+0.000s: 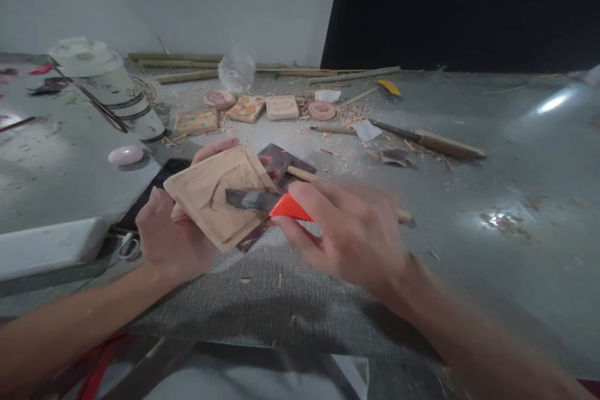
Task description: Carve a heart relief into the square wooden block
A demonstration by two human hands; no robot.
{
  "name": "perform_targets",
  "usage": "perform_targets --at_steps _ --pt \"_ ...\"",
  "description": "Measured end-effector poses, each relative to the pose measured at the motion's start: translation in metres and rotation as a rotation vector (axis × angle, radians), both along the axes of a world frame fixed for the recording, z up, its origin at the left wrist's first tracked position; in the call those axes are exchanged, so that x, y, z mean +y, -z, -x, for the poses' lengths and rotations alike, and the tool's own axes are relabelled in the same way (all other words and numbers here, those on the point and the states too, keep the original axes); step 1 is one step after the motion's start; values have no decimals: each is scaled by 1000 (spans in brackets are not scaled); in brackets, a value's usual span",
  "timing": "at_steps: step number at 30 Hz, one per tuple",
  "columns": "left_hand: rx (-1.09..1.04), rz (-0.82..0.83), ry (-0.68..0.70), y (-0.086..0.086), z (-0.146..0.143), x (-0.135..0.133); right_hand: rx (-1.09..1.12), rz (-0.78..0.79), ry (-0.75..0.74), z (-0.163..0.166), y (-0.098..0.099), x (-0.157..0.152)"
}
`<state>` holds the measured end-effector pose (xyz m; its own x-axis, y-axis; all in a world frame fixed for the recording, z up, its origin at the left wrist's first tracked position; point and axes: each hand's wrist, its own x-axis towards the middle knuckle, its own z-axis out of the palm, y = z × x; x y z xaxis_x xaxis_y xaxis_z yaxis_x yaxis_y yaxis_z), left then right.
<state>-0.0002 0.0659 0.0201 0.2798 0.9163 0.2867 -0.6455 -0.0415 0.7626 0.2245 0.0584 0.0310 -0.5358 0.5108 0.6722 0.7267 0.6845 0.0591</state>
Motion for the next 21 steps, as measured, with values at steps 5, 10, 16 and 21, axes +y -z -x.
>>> perform_targets --at_steps 5,10,16,21 --pt "66 -110 -38 18 2 3 0 -13 -34 -2 2 2" --pt "130 -223 -109 19 1 6 18 -24 -46 -2 3 1" --pt "205 -292 -153 13 3 8 33 -17 -49 -1 1 -2" --pt "278 -405 -175 17 4 12 23 -2 -76 0 0 -2"
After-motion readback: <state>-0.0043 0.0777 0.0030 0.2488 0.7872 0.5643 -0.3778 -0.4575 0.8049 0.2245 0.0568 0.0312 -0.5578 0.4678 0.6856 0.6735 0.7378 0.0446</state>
